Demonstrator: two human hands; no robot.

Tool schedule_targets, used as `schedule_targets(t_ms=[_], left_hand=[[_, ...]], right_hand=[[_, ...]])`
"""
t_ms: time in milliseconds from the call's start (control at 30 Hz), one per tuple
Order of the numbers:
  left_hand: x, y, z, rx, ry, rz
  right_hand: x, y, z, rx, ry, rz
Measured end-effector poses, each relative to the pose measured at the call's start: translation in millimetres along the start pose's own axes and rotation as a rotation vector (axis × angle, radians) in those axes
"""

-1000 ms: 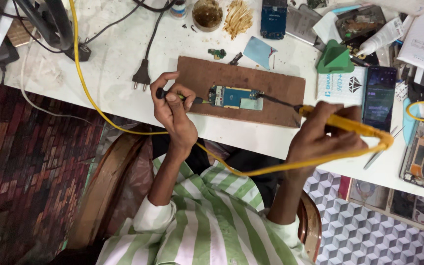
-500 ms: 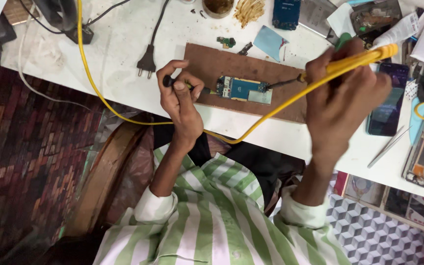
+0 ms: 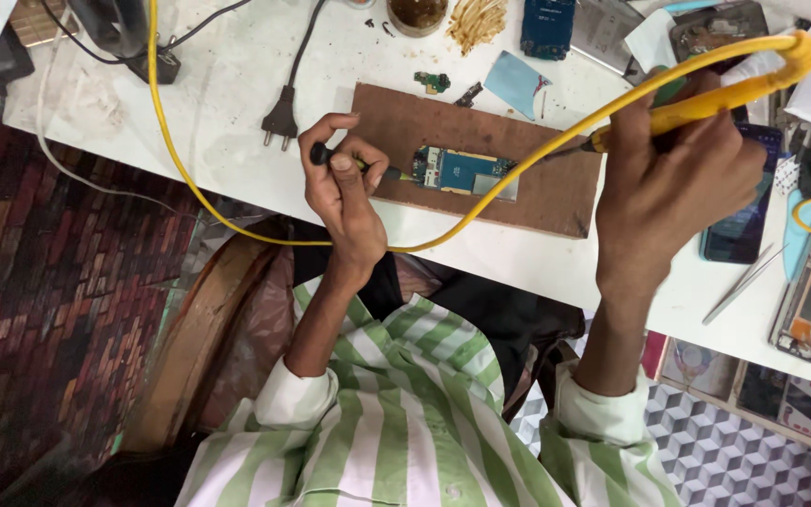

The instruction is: The person uses a soldering iron and solder wire to solder components on a small circuit board placed on a wooden board. The person holds the solder wire in one hand and the soldering iron in the other, applying heat and solder to specific points on the board.

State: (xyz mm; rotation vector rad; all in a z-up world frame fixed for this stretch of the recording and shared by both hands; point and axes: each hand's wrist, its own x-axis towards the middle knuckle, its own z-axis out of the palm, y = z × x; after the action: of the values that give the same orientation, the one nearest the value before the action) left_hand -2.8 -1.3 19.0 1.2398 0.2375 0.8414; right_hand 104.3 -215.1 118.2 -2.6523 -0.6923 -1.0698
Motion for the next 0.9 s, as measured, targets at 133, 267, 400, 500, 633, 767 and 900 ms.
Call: schedule_targets(t_ms=[133, 267, 400, 500, 633, 767, 900], left_hand=[[0.1, -0.8, -1.1, 0.031, -0.007, 0.009], [0.2, -2.1, -1.1, 0.041, -0.002, 0.004], [-1.5, -1.6, -0.3, 0.036, 0.007, -0.01], [-1.6, -2.1, 0.1, 0.028, 0.012, -0.023], [-2.6, -3.7, 0.5, 0.019, 0.025, -0.017], [-1.0, -4.1, 1.2, 0.036, 0.039, -0.018], [-3.1, -4.8, 1.0, 0.05, 0.055, -0.052]], right_hand=[[-1.4, -5.2, -8.1, -0.003, 0.047, 0.02], [3.5, -18.5, -31.6, 0.415, -0.147, 0.381], [-7.9, -28.9, -51.5, 0.502, -0.168, 0.47], [-21.9, -27.9, -57.0, 0.603, -0.16, 0.512], [-48.5, -22.6, -59.7, 0.736, -0.084, 0.633], [-77.1, -13.1, -36.6, 0.941, 0.324, 0.959], [-107.8, 8.7, -19.4, 1.285, 0.523, 1.023]])
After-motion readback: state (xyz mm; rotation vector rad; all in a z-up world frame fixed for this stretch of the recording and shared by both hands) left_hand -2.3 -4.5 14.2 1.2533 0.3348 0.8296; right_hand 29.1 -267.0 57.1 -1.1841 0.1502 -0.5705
